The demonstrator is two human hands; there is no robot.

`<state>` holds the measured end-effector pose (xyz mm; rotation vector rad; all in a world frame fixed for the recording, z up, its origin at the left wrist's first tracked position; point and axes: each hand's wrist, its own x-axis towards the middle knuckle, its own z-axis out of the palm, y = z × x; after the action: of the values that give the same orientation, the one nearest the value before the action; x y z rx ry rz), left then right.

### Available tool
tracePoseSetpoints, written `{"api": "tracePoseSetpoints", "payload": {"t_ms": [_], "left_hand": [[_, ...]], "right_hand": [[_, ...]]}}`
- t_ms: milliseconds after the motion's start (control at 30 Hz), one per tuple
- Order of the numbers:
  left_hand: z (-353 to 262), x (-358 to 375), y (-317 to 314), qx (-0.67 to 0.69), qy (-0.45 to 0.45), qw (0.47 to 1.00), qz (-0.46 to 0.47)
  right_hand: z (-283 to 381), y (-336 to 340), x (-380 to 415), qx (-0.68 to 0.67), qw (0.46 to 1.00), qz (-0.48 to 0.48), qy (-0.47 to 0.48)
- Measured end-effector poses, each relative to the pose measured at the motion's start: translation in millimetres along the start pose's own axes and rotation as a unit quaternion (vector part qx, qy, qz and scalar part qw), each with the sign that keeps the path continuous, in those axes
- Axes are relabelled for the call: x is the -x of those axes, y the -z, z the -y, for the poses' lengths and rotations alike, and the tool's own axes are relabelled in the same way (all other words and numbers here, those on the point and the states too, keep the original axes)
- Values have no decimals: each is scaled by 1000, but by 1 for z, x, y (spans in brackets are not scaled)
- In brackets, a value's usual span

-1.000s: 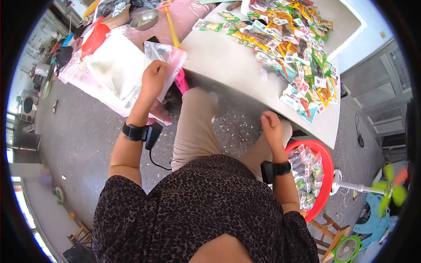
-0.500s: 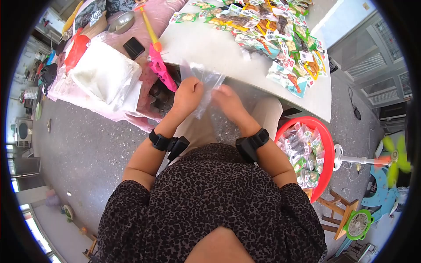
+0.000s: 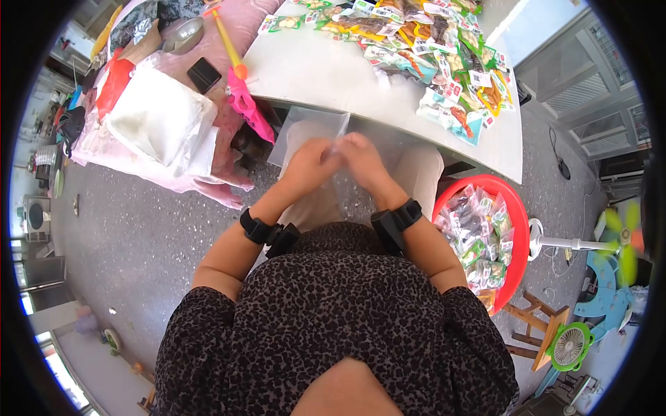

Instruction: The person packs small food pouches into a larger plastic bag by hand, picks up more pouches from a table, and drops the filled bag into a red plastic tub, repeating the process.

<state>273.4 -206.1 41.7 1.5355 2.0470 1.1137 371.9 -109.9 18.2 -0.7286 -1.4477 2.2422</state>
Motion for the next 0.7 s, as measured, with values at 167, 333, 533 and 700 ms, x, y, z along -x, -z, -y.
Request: {"api": "tracePoseSetpoints", "payload": {"t_ms": [167,333,533,700], "left_hand": [[-1,-1,0,50,-20,999,-7],[11,-2,-7,103,29,994,-1],[4,1,-5,151,104,982,44],[7,5,-9,171,97,979,62]], "right_hand": [[0,2,2,21,1000,-4,11],[0,4,2,66,997,15,49],[3,4,4,64,997,1,45],[1,7,3,34,999,16,37]]}}
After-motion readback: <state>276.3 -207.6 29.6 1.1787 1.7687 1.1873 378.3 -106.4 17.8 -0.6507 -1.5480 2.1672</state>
